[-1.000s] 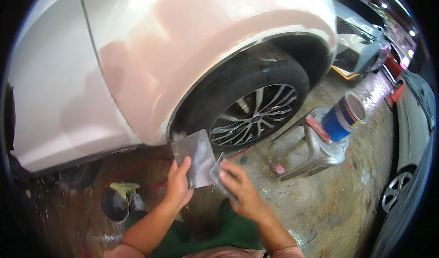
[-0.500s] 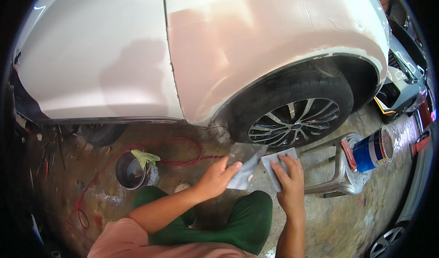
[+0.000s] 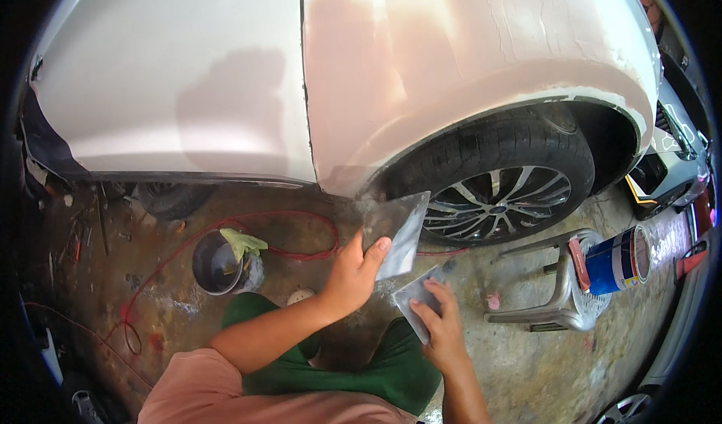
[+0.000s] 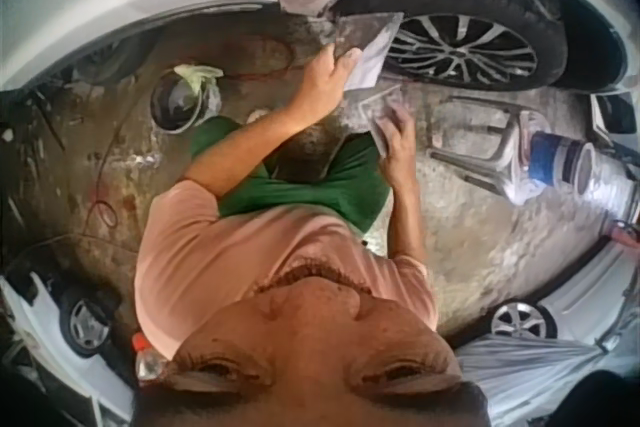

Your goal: The person kneels beside a white car and uses a sanding block to smooth the surface of the rear fender. They repeatedly rub the sanding block over the panel, occasionally switching hands or adjusting their grip.

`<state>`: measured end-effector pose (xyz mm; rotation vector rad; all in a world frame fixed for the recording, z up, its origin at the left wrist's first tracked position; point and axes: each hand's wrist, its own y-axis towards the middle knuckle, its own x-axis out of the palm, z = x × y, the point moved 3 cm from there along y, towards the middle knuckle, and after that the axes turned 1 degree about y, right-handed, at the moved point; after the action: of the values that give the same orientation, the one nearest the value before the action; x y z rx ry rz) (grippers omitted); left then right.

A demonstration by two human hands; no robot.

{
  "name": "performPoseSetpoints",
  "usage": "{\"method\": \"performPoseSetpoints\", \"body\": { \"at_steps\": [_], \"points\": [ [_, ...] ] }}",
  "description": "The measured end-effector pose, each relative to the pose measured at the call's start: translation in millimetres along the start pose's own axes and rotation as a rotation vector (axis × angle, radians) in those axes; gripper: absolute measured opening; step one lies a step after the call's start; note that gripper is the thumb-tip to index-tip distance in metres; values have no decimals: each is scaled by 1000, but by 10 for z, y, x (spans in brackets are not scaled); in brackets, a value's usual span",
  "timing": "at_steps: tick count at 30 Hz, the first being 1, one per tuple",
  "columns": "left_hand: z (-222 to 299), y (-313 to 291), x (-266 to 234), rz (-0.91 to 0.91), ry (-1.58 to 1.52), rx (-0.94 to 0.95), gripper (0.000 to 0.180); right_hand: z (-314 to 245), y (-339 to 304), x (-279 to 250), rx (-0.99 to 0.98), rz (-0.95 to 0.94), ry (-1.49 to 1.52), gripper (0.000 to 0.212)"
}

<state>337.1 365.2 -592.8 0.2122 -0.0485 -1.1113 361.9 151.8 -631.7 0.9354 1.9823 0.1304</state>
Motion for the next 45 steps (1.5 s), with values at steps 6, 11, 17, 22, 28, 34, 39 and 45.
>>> {"method": "performPoseSetpoints", "body": {
  "at_steps": [6,11,17,22,28,34,39,45],
  "points": [
    [-303,-76,208,42,-735,-412,31,-582,289,-190,-230,87,24,49],
    [-399,-94,213,56,-755,-433,32,100,190,-87,2,125,-48,65],
    [-107,56,30,-149,-711,-366,39,626,-139,-203,315,187,128,49],
    [-231,12,56,-303,-739,-540,43,435,125,-436,567,567,803,40],
    [-269,-149,191,-390,-706,-640,49,537,474,-462,595,476,1109,42],
    [-270,-249,255,-416,-734,-726,51,517,803,-509,547,431,1100,33],
    [-183,-259,262,-413,-779,-715,47,593,750,-358,539,371,1120,37],
    [-161,-165,173,-365,-803,-746,44,686,47,-14,698,326,1162,44]
  ]
}}
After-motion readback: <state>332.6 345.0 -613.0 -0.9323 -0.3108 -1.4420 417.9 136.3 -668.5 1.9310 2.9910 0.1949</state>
